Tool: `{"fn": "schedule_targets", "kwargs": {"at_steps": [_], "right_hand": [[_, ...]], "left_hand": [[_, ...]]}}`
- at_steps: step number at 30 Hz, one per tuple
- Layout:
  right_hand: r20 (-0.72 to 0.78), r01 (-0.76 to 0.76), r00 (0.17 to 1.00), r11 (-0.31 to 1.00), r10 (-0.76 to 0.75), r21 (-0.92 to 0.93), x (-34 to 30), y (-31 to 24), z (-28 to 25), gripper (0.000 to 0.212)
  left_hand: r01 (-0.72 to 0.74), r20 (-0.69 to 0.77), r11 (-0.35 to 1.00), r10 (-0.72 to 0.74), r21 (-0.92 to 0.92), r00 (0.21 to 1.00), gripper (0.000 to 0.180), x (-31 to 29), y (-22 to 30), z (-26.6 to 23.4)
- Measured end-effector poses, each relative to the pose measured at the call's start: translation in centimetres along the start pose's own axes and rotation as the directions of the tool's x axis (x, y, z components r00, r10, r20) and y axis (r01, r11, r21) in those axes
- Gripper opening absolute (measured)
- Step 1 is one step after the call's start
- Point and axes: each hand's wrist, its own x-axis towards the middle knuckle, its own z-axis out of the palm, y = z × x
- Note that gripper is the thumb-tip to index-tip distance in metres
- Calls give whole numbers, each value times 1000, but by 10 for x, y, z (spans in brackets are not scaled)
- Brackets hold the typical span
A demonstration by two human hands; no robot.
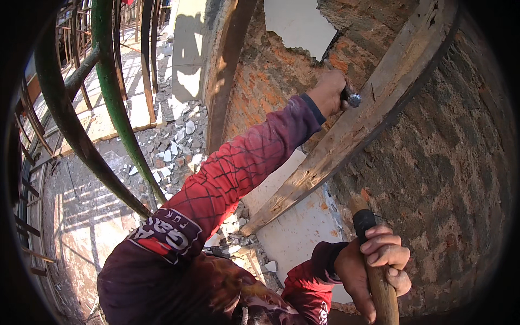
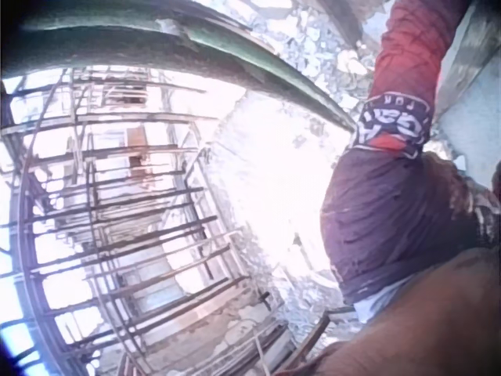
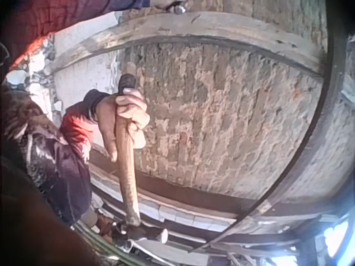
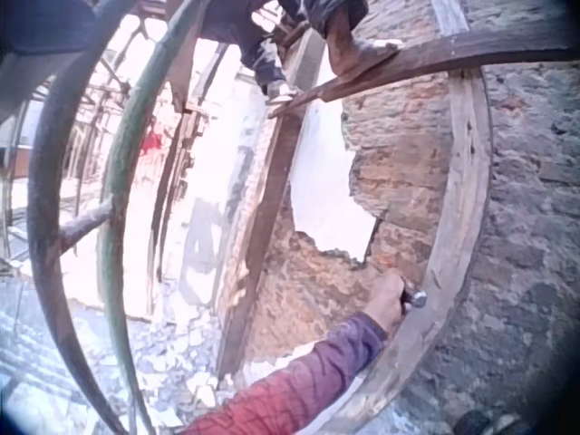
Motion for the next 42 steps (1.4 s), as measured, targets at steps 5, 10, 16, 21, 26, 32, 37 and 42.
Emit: {"fn": "schedule_targets", "kwargs": {"at_steps": [5, 10, 16, 21, 26, 32, 37, 42], "right_hand": [[15, -688, 597, 522, 802, -504, -116, 72, -18, 64], [-126, -800, 586, 547, 800, -247, -67, 19, -4, 63], [-52, 134, 989, 988, -138, -71, 13, -9, 9, 75], [-73, -919, 282, 248, 957, -307, -122, 58, -25, 66], [-75, -462, 887, 872, 456, -163, -36, 9, 3, 74], [-11, -273, 959, 914, 282, -300, -90, 66, -10, 67], [-123, -893, 397, 352, 910, -280, -105, 35, -17, 69], [41, -121, 992, 992, 120, 21, -41, 31, 9, 81]], "left_hand": [[18, 10, 986, -16, -166, 1000, 24, 7, -6, 6], [38, -99, 996, -46, -77, 994, 22, 0, -4, 2], [-48, -153, 998, 41, -43, 987, 20, -4, -7, 12], [-44, -118, 992, 30, -121, 993, 21, 12, -20, 5], [-106, -200, 987, 80, -120, 977, 21, 18, -10, 5], [-71, -58, 984, 62, -165, 996, 21, 4, -28, 32], [-57, -93, 973, 37, -222, 995, 18, 22, -24, -9], [-156, -124, 973, 136, -169, 983, 17, 19, -11, 0]]}}
